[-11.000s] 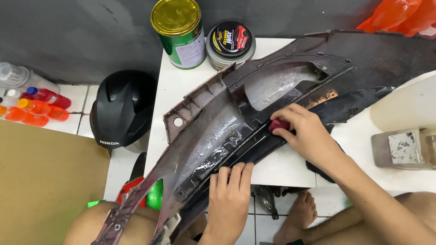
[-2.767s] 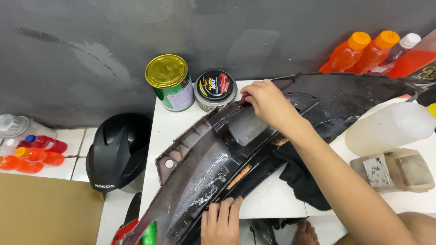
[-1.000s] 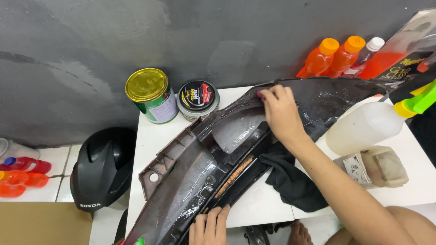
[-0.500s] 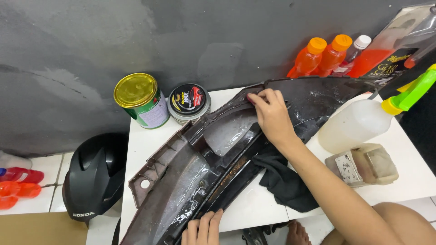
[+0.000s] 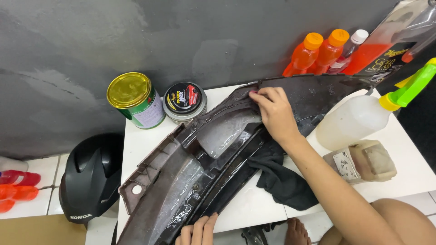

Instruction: The person sprays a liquid onto a dark motorcycle fairing and scrubs the surface with a small abrasive pad. They wipe away residue with a black cloth and continue scrubbing different sections of the part.

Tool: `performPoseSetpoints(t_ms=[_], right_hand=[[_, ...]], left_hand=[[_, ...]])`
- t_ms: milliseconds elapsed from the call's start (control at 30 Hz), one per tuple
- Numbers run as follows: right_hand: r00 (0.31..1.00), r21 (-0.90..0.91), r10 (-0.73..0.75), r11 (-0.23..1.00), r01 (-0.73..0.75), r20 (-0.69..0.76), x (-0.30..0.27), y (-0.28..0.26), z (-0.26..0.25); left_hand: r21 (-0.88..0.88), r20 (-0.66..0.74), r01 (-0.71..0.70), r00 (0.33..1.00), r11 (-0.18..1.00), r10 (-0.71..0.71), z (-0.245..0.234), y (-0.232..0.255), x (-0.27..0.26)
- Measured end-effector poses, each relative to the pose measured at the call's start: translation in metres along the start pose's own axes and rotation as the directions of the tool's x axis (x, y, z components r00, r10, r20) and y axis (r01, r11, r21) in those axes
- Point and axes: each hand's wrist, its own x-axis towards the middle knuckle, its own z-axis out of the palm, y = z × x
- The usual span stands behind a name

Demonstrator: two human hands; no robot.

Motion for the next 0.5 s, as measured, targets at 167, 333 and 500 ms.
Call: performPoseSetpoints(t_ms=[167, 333, 500], right_hand=[[0.998, -0.026, 0.068, 0.997, -0.068, -0.015, -0.004, 0.006, -0.004], [0.999, -0.014, 0.019, 1.0, -0.018, 0.038, -0.006, 0.013, -0.007], [0.995, -0.051, 0.097, 0.994, -0.096, 0.015, -0.011, 0.014, -0.01]], left_hand=[[-0.005, 0.035, -0.017, 0.999, 1.0, 0.017, 0.003, -0.006, -0.006], [-0.005, -0.011, -0.058, 0.998, 0.998, 0.058, 0.009, -0.012, -0.011], [-0.001, 0.04, -0.028, 0.999, 1.0, 0.028, 0.005, -0.009, -0.01]])
